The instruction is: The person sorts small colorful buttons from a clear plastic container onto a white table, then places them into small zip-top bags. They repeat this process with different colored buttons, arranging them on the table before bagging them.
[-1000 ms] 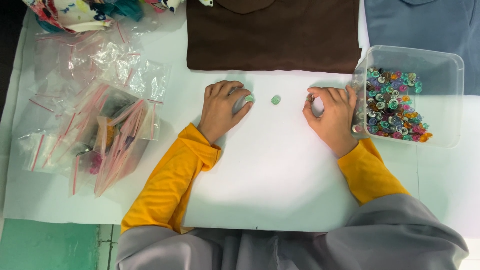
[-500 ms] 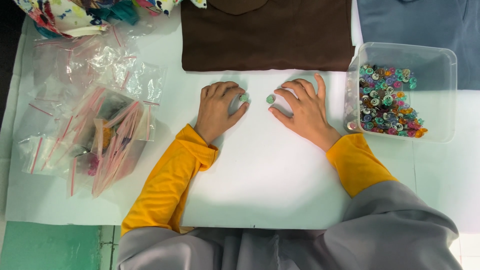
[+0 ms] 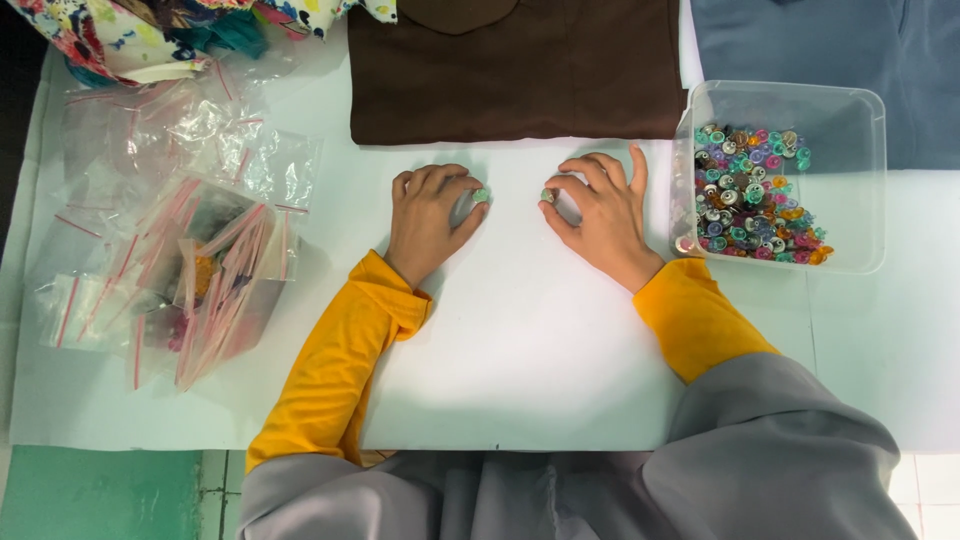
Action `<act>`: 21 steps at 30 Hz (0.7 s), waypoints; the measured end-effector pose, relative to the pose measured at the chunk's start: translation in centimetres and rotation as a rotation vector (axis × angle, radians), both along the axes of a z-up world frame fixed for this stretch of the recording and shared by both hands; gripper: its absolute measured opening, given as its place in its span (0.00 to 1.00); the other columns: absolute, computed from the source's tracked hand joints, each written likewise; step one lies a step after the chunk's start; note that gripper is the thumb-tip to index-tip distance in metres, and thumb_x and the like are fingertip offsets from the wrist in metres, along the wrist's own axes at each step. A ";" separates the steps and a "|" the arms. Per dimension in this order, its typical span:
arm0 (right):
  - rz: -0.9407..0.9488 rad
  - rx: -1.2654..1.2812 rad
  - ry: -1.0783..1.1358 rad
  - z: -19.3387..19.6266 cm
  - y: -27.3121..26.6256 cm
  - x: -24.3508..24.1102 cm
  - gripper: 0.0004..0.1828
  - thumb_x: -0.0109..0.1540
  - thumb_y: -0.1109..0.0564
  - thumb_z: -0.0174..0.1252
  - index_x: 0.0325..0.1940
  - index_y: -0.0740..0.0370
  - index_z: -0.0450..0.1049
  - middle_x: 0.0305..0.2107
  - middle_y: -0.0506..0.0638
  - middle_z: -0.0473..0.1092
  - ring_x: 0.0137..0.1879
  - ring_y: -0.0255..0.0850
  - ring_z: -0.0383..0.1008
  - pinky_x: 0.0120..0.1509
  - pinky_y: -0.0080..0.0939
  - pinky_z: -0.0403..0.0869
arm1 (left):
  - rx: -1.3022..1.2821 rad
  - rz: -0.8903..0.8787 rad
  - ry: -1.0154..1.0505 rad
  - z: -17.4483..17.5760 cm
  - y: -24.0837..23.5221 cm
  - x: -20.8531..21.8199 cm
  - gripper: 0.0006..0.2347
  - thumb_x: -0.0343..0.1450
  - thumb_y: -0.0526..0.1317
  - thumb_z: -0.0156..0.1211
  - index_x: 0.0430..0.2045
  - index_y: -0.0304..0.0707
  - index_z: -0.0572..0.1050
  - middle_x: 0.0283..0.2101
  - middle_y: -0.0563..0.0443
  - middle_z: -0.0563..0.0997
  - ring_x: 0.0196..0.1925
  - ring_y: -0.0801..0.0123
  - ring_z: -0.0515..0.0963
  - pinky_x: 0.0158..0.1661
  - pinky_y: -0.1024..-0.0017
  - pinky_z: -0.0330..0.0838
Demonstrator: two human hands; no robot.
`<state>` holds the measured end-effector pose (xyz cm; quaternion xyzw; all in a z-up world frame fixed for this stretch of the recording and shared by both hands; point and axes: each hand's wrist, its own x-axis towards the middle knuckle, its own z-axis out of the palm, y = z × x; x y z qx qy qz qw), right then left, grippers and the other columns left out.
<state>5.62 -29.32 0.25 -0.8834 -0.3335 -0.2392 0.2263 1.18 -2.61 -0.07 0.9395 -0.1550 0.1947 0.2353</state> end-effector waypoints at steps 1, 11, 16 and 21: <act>0.000 0.000 -0.001 -0.1 -0.2 0.1 0.09 0.64 0.49 0.69 0.44 0.50 0.79 0.46 0.45 0.72 0.61 0.45 0.66 0.76 0.70 0.40 | 0.000 0.000 -0.001 -0.1 -0.5 0.1 0.09 0.73 0.46 0.66 0.42 0.46 0.80 0.48 0.50 0.79 0.54 0.59 0.73 0.58 0.52 0.56; -0.041 0.055 0.120 -0.5 -0.8 0.4 0.10 0.62 0.50 0.70 0.45 0.49 0.79 0.47 0.45 0.71 0.63 0.45 0.65 0.75 0.68 0.41 | 0.029 0.003 -0.069 -0.7 -2.9 1.1 0.08 0.72 0.46 0.65 0.41 0.48 0.80 0.46 0.50 0.80 0.52 0.61 0.75 0.59 0.50 0.54; -0.027 0.039 0.136 -0.4 -0.7 0.4 0.10 0.63 0.50 0.70 0.47 0.48 0.79 0.48 0.45 0.70 0.64 0.46 0.64 0.75 0.68 0.42 | 0.024 0.004 -0.041 -0.9 -2.7 1.0 0.09 0.73 0.45 0.64 0.43 0.46 0.80 0.47 0.48 0.80 0.53 0.60 0.75 0.58 0.49 0.55; -0.023 0.037 0.147 -0.2 -0.6 0.3 0.11 0.63 0.50 0.69 0.48 0.47 0.79 0.48 0.45 0.70 0.64 0.46 0.64 0.75 0.67 0.44 | 0.017 -0.009 -0.017 -0.8 -2.5 0.8 0.10 0.73 0.44 0.63 0.45 0.44 0.80 0.48 0.46 0.80 0.54 0.57 0.75 0.58 0.49 0.55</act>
